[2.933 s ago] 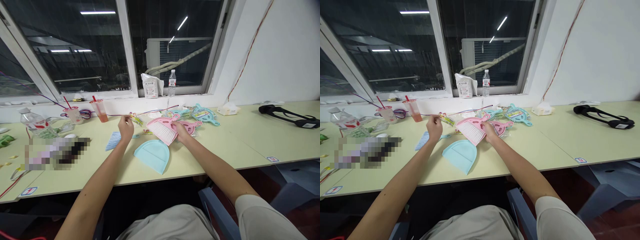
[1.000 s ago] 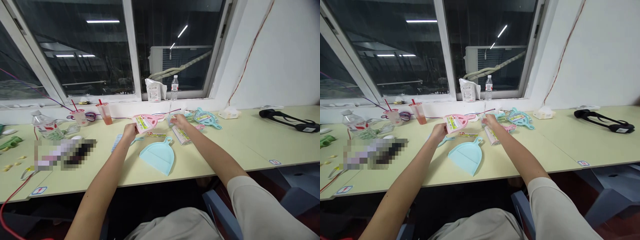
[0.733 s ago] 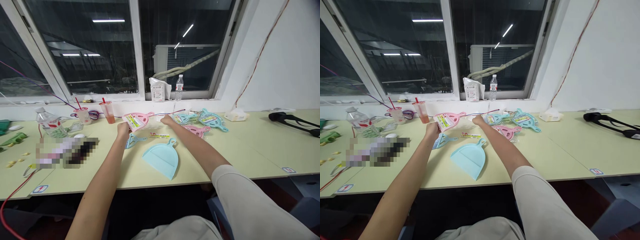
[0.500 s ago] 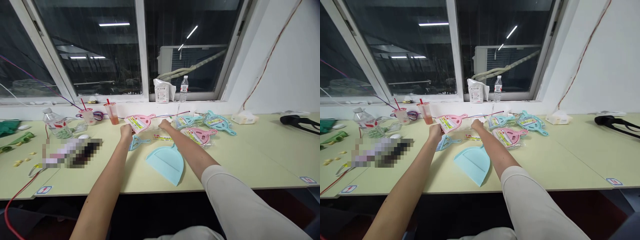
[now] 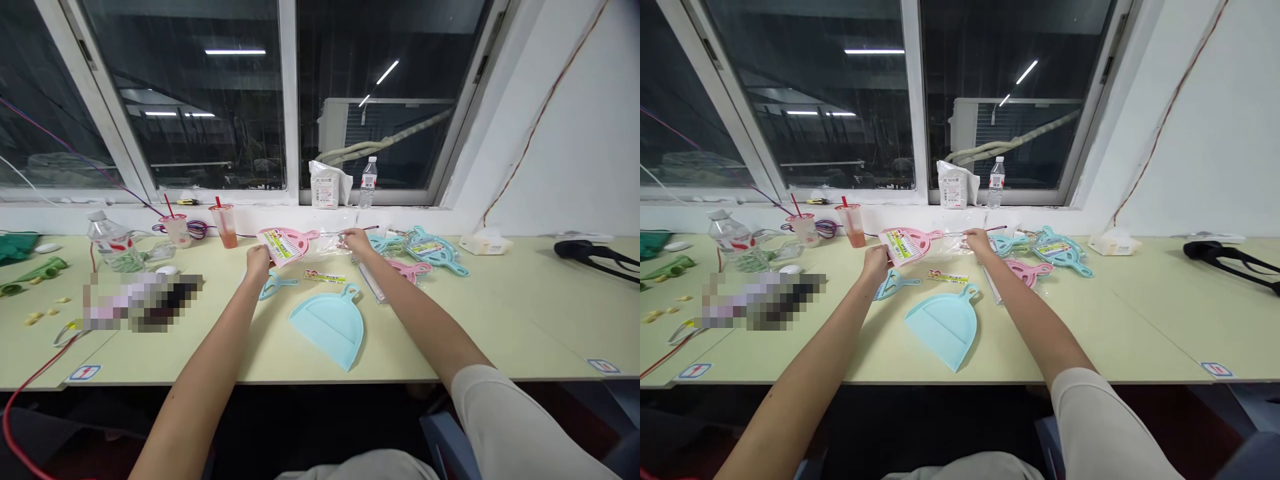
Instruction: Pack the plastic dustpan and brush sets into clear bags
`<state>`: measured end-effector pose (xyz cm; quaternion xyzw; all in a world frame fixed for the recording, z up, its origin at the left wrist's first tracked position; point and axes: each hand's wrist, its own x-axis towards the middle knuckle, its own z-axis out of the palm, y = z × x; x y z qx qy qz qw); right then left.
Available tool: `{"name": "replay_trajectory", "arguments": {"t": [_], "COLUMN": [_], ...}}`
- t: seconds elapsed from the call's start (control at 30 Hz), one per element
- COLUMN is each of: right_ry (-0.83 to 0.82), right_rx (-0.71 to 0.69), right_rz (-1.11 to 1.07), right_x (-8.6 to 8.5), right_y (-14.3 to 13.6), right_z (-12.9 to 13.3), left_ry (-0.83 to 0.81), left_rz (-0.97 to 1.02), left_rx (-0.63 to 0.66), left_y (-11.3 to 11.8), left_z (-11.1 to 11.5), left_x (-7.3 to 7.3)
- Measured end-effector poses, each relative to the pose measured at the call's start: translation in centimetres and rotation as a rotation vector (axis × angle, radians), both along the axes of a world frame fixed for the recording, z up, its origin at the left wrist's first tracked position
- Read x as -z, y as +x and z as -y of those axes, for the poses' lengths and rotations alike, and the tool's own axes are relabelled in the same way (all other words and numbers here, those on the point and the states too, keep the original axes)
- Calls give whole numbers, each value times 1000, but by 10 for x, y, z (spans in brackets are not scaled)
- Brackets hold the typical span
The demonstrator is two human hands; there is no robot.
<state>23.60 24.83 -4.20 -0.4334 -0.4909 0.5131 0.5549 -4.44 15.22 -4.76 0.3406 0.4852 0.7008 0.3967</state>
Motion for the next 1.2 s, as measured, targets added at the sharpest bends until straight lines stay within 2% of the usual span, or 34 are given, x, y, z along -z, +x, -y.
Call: {"name": "replay_trajectory", "arguments": {"t": [0.1, 0.23, 0.3, 0.47, 0.67, 0.77, 0.93, 1.2], "right_ry": [29, 15, 14, 30, 16, 8, -45, -193], "right_rx": [21, -102, -154, -178, -306, -313, -228, -361], "right_rz": [-112, -190, -205, -207, -210, -202, -230, -289], "right_x": [-1, 4, 6, 8, 22, 27, 23, 20], "right_y": [45, 94, 112, 141, 135, 128, 124, 118], "right_z": [17, 42, 52, 71, 81, 82, 84, 90], "left_ry": [2, -35, -52, -65, -77, -77, -109, -139], "left_rz": [-42, -87, -95, -132, -106, -61, -23, -11], "left_rx": [72, 136, 162, 263, 327, 338, 351, 489], "left_y": [12, 27, 32, 41, 43, 39, 34, 43], "left_z": [4, 11, 15, 25, 24, 17, 9, 18], "left_x": [0, 0, -1, -5, -1, 4, 11, 10]}}
